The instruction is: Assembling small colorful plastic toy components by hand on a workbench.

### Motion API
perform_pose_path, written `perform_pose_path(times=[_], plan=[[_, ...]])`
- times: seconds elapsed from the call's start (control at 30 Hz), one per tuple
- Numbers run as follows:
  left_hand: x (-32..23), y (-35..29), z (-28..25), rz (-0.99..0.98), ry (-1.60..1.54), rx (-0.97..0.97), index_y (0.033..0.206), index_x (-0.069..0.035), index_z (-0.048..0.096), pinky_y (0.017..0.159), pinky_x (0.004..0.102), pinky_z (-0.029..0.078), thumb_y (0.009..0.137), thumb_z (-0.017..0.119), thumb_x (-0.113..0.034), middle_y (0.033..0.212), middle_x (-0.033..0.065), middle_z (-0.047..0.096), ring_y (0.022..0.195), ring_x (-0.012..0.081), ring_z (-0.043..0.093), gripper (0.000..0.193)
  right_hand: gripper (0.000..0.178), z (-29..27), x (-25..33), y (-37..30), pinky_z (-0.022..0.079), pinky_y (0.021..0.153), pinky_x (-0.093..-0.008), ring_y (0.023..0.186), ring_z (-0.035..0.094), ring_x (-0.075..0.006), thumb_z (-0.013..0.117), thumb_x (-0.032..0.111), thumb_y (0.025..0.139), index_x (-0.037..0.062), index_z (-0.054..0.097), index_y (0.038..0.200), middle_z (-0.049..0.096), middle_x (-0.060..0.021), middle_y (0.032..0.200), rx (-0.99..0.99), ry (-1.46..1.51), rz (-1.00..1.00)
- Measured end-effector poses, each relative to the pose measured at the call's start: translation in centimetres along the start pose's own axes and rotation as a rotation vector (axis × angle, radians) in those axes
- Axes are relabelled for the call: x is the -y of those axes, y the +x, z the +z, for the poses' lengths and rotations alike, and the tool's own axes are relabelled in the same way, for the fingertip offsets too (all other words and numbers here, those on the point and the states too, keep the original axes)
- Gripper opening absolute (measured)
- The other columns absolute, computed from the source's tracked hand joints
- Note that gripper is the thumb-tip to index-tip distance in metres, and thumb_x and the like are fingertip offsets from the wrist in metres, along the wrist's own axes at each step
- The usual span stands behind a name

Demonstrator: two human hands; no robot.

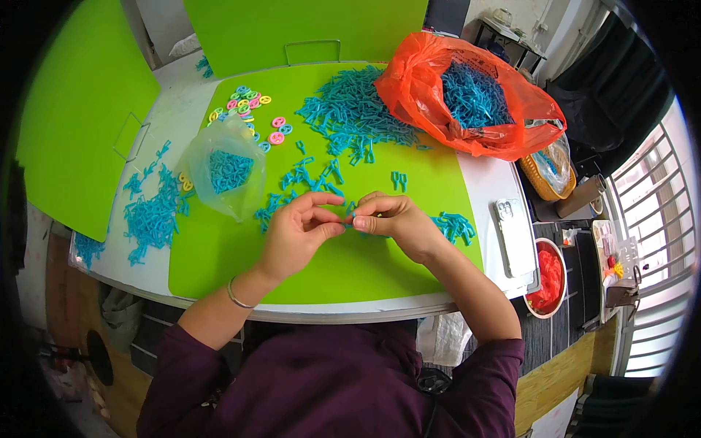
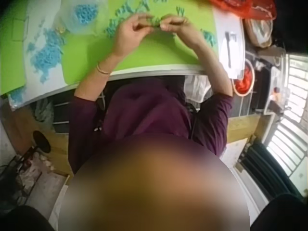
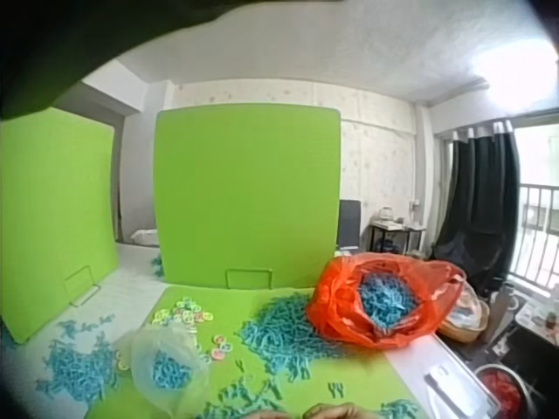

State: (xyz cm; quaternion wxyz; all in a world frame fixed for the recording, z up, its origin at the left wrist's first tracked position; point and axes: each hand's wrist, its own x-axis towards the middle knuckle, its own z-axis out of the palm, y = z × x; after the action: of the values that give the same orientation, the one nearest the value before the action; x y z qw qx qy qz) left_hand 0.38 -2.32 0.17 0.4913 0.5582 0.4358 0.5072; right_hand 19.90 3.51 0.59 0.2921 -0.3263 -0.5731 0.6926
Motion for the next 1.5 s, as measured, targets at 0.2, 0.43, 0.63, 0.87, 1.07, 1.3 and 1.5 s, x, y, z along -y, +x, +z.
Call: perform_pose_path(times=[0.2, 0.43, 0.63, 0.87, 1.07, 1.3, 1.5], plan=[[0.1, -0.5, 0.4, 0.038, 0.038, -0.104, 0.100, 0.002, 0.060, 0.068, 0.0212, 0.049, 0.078, 0.064, 0.004, 0.082, 0.0061, 0.065, 0.075, 0.0083, 0.060, 0.023, 0.009, 0.7, -0.5, 0.1, 0.038, 0.085, -0.0271, 0.094, 0.052, -0.0134, 0.069, 0.005, 0.077, 0.0050, 0.068, 0.085, 0.054, -0.0006, 0.098, -0.031, 0.171, 0.014], [-0.5, -1.0, 1.0, 0.137, 0.180, -0.111, 0.091, -0.001, 0.063, 0.061, 0.0230, 0.050, 0.076, 0.066, 0.000, 0.073, 0.0072, 0.067, 0.067, 0.0092, 0.063, 0.016, 0.007, -0.2, -0.1, -0.2, 0.040, 0.081, -0.0263, 0.089, 0.053, -0.0128, 0.068, 0.004, 0.077, 0.0052, 0.068, 0.083, 0.054, -0.0002, 0.093, 0.105, 0.082, 0.076], [-0.4, -0.6, 0.6, 0.099, -0.056, -0.100, 0.102, 0.001, 0.059, 0.070, 0.0213, 0.048, 0.079, 0.062, 0.005, 0.085, 0.0044, 0.063, 0.077, 0.0079, 0.059, 0.023, 0.010, 0.5, 0.6, 0.0, 0.041, 0.078, -0.0255, 0.085, 0.053, -0.0112, 0.064, 0.009, 0.082, 0.0052, 0.067, 0.091, 0.057, -0.0005, 0.089, 0.057, 0.158, 0.021], [-5.4, -0.3, -6.9, 0.260, 0.216, -0.468, 0.106, -0.002, 0.062, 0.072, 0.0206, 0.045, 0.085, 0.060, -0.009, 0.089, 0.0015, 0.062, 0.079, 0.0064, 0.055, 0.022, 0.024, -3.8, 2.1, 0.7, 0.043, 0.081, -0.0284, 0.089, 0.056, -0.0182, 0.056, 0.016, 0.088, 0.0031, 0.061, 0.108, 0.061, -0.0072, 0.096, -0.371, -0.806, -0.147], [-7.0, -6.3, -19.9, 0.323, 0.564, -0.901, 0.105, 0.004, 0.061, 0.081, 0.0231, 0.043, 0.088, 0.056, -0.013, 0.097, 0.0046, 0.062, 0.089, 0.0102, 0.056, 0.024, 0.028, -5.3, -0.7, 2.6, 0.041, 0.089, -0.0389, 0.102, 0.051, -0.0330, 0.058, 0.013, 0.081, 0.0055, 0.061, 0.108, 0.058, -0.0132, 0.107, -0.420, -1.299, -0.452], [-4.8, -6.9, -20.9, 0.311, 1.180, -0.993, 0.099, -0.001, 0.063, 0.084, 0.0308, 0.044, 0.086, 0.057, -0.009, 0.097, 0.0106, 0.063, 0.091, 0.0224, 0.059, 0.017, 0.023, -5.0, 0.6, 2.5, 0.042, 0.087, -0.0372, 0.099, 0.052, -0.0304, 0.062, 0.011, 0.076, 0.0046, 0.063, 0.098, 0.061, -0.0117, 0.105, -0.360, -1.295, -0.313], [-4.3, 0.6, -6.2, 0.598, 1.082, -0.297, 0.092, -0.004, 0.066, 0.075, 0.0331, 0.047, 0.076, 0.065, -0.007, 0.088, 0.0098, 0.062, 0.083, 0.0255, 0.059, 0.016, 0.017, -4.5, 1.6, 1.5, 0.045, 0.072, -0.0318, 0.077, 0.058, -0.0209, 0.067, 0.011, 0.074, 0.0015, 0.063, 0.088, 0.066, -0.0091, 0.082, -0.464, -1.064, -0.335]])
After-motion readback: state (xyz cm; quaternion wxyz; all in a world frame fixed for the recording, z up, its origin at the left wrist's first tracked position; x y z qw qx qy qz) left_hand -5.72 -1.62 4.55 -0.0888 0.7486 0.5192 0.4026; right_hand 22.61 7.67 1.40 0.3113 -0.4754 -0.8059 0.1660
